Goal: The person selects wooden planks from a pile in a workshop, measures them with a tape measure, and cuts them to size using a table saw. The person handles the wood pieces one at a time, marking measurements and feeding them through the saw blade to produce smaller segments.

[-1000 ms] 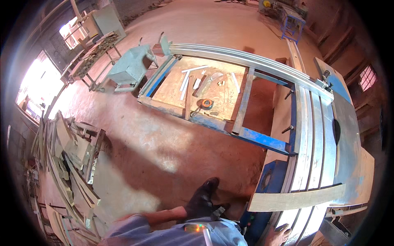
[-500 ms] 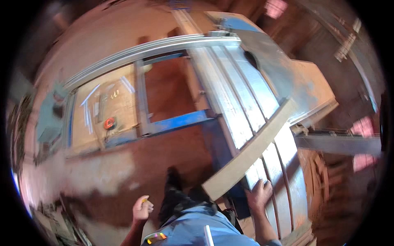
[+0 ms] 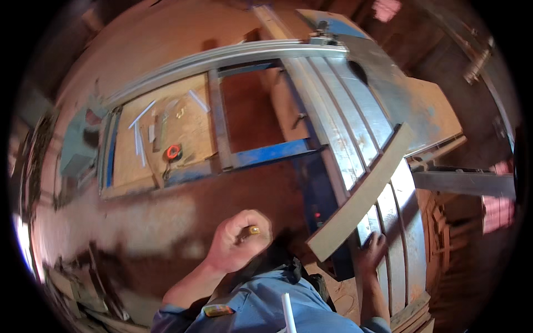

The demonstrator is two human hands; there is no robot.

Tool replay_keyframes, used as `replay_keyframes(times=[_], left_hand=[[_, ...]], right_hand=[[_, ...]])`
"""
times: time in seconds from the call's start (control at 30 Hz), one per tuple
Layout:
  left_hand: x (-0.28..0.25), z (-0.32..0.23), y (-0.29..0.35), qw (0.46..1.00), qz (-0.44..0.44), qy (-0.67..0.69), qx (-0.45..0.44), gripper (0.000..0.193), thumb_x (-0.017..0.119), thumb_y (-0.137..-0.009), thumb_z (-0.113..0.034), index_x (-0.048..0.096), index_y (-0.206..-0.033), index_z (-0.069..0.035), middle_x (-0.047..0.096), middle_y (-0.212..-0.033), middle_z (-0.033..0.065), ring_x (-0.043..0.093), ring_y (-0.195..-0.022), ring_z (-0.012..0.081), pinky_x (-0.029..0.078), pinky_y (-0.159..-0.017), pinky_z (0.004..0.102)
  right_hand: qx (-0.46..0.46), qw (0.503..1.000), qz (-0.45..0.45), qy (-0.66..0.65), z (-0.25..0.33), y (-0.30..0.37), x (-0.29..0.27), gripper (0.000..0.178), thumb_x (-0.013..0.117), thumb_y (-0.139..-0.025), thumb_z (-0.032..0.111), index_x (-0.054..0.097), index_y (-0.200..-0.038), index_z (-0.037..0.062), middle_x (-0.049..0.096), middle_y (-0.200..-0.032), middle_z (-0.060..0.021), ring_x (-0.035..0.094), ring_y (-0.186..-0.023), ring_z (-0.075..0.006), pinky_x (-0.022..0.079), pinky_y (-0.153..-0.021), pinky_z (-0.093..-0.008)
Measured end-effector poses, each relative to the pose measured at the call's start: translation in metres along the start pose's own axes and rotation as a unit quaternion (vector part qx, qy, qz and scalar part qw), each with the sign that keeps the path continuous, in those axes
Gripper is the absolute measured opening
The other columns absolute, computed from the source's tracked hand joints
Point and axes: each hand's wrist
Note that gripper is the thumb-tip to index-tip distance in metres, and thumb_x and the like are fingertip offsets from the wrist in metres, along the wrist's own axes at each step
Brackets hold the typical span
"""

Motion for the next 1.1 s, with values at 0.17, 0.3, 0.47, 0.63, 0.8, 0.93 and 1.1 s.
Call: replay_keyframes(times=[0.17, 0.3, 0.47, 0.63, 0.8, 0.93, 1.1], left_hand=[[-0.01, -0.038, 0.021, 0.975, -0.02, -0.18, 0.129, 0.024, 0.078, -0.074, -0.004, 0.06, -0.09, -0.006, 0.061, -0.077, 0.0055, 0.056, -0.066, 0.0185, 0.045, -0.058, 0.0296], [-0.015, -0.042, 0.042, 0.965, -0.029, -0.169, 0.201, 0.035, 0.078, -0.07, -0.001, 0.058, -0.098, -0.005, 0.061, -0.076, 0.007, 0.054, -0.062, 0.0198, 0.043, -0.054, 0.0304], [-0.016, -0.052, 0.054, 0.961, -0.03, -0.157, 0.227, 0.042, 0.079, -0.067, 0.002, 0.057, -0.102, -0.003, 0.061, -0.076, 0.0086, 0.053, -0.062, 0.0191, 0.042, -0.052, 0.03], [-0.013, -0.059, 0.06, 0.963, -0.018, -0.142, 0.226, 0.038, 0.078, -0.07, 0.004, 0.057, -0.101, -0.003, 0.063, -0.081, 0.0086, 0.054, -0.063, 0.0195, 0.043, -0.053, 0.0292], [-0.008, -0.059, 0.058, 0.961, -0.008, -0.151, 0.233, 0.033, 0.076, -0.074, 0.001, 0.057, -0.101, -0.002, 0.063, -0.083, 0.0088, 0.053, -0.063, 0.0195, 0.043, -0.053, 0.0292], [-0.006, -0.054, 0.055, 0.962, 0.004, -0.14, 0.233, 0.033, 0.076, -0.075, -0.001, 0.057, -0.101, -0.002, 0.064, -0.084, 0.0088, 0.053, -0.063, 0.0195, 0.043, -0.053, 0.0291], [0.001, -0.054, 0.05, 0.964, 0.007, -0.14, 0.224, 0.033, 0.078, -0.074, -0.001, 0.058, -0.1, -0.002, 0.063, -0.082, 0.0075, 0.053, -0.063, 0.0195, 0.042, -0.053, 0.029]], right_hand=[[-0.041, 0.996, -0.057, 0.052, -0.017, 0.004, 0.028, 0.078, 0.087, -0.063, 0.018, 0.052, -0.131, 0.0055, 0.047, -0.137, -0.026, 0.048, -0.122, -0.0466, 0.041, -0.102, -0.0533], [-0.003, 0.997, -0.023, 0.077, -0.016, 0.005, 0.032, 0.084, 0.088, -0.064, 0.022, 0.05, -0.137, 0.0052, 0.044, -0.142, -0.0273, 0.045, -0.128, -0.047, 0.038, -0.108, -0.0541], [-0.02, 0.998, -0.021, 0.06, -0.019, 0.004, 0.029, 0.086, 0.087, -0.065, 0.024, 0.048, -0.139, 0.0047, 0.043, -0.142, -0.0287, 0.043, -0.13, -0.0468, 0.036, -0.109, -0.0545], [-0.014, 0.998, -0.007, 0.067, -0.019, 0.006, 0.029, 0.088, 0.086, -0.068, 0.025, 0.045, -0.142, 0.0039, 0.042, -0.143, -0.0295, 0.04, -0.132, -0.0468, 0.032, -0.111, -0.0548], [-0.016, 0.998, 0.002, 0.068, -0.018, 0.005, 0.027, 0.088, 0.086, -0.07, 0.026, 0.044, -0.144, 0.0037, 0.041, -0.144, -0.0293, 0.04, -0.132, -0.0466, 0.032, -0.112, -0.0546], [-0.016, 0.998, -0.011, 0.059, -0.016, 0.004, 0.024, 0.085, 0.087, -0.068, 0.023, 0.047, -0.14, 0.004, 0.044, -0.142, -0.0284, 0.042, -0.131, -0.047, 0.035, -0.11, -0.0544], [-0.017, 0.999, 0.004, 0.046, -0.023, 0.004, 0.027, 0.089, 0.088, -0.067, 0.027, 0.045, -0.142, 0.0041, 0.041, -0.143, -0.0295, 0.04, -0.132, -0.0472, 0.033, -0.112, -0.0544]])
Point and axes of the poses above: each hand's wrist, its own y-axis away from the middle knuckle, its own x-axis out of the palm, z = x × y
